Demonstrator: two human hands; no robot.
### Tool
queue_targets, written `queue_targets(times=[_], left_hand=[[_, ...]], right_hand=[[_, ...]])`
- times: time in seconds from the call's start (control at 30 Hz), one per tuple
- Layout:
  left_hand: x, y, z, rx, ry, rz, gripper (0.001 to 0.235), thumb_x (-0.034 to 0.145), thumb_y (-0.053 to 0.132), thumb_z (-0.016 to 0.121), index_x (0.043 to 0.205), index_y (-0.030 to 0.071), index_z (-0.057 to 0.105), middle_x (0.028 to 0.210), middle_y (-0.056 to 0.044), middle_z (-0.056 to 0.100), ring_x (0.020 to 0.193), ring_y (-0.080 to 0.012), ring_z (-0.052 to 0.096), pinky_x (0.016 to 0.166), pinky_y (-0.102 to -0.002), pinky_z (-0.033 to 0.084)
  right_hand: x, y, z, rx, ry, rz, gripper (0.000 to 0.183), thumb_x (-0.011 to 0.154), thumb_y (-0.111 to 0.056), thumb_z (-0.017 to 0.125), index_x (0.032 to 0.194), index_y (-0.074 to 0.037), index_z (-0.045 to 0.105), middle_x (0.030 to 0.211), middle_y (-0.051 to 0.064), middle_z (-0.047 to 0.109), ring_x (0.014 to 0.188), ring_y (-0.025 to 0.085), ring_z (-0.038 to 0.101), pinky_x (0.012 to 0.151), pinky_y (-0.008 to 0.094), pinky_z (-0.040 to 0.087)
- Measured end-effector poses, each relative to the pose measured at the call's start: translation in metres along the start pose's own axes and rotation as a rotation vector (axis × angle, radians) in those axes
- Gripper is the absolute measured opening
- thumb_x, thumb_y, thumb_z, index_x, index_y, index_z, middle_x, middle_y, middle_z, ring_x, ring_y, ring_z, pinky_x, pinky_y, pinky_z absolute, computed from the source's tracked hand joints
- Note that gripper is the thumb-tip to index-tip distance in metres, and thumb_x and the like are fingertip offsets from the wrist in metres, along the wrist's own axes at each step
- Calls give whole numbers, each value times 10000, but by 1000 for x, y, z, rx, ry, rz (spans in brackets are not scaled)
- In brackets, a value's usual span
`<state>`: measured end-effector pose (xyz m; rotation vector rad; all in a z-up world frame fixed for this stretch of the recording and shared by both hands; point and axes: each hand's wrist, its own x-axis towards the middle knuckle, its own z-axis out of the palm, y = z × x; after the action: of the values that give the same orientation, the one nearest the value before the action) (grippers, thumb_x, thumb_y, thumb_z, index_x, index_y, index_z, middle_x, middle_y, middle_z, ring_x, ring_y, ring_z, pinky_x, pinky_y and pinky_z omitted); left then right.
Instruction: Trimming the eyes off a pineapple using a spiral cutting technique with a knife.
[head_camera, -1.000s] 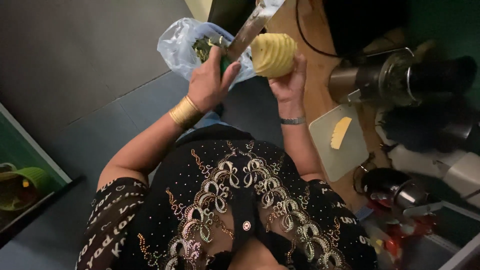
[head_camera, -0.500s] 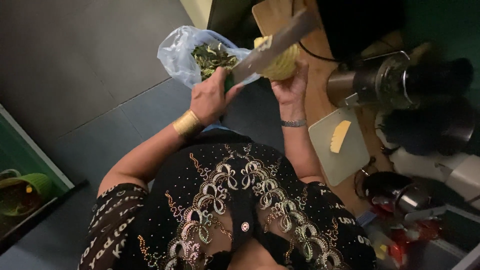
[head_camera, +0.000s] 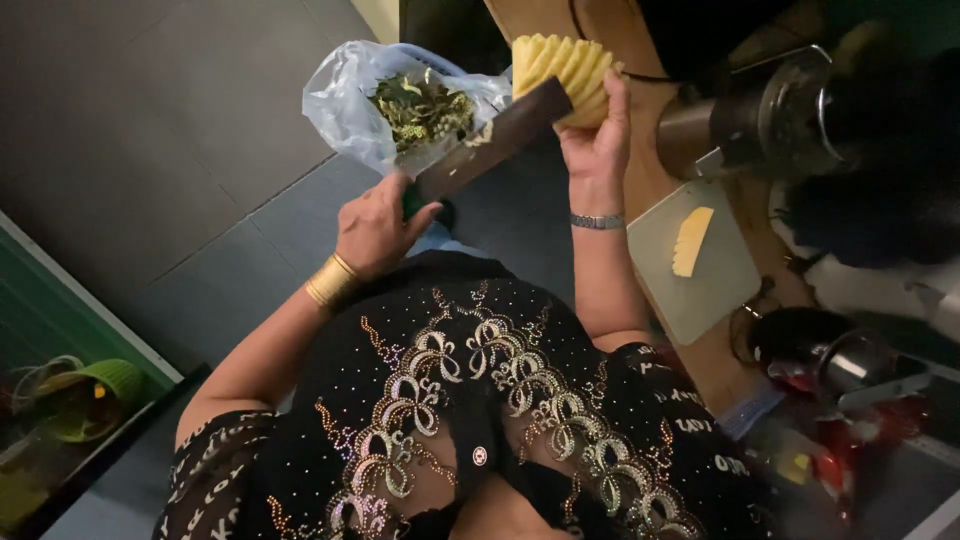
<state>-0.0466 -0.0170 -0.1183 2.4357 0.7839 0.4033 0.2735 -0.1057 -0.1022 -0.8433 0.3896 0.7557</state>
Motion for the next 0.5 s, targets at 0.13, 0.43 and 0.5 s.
queue_targets(times=[0.13, 0.43, 0.5], left_hand=[[0, 2, 7, 130, 158, 92, 427, 1032, 502, 638, 973, 91, 540, 822, -68, 638, 654, -251, 610, 534, -387, 467], [7, 6, 10, 146, 141, 77, 413, 1031, 493, 660, 998, 95, 556, 829, -52, 625, 630, -203, 584, 507, -343, 456], [22, 10, 9, 105, 136, 13, 416, 1033, 493, 649, 1033, 90, 548, 868, -66, 669, 643, -223, 632, 507, -374, 494]], right_hand=[[-9, 3, 8, -1, -40, -46, 627, 667, -176, 881, 1229, -58, 630, 1216, 183, 674, 1174, 365, 636, 848, 540, 605], [-22, 3, 4, 22, -111, -59, 759, 657, -140, 890, 1331, -106, 545, 1348, 215, 569, 1263, 391, 559, 907, 567, 600], [-22, 12, 1, -27, -132, -101, 667, 687, -157, 885, 1266, -114, 557, 1301, 189, 578, 1240, 388, 564, 889, 590, 607]])
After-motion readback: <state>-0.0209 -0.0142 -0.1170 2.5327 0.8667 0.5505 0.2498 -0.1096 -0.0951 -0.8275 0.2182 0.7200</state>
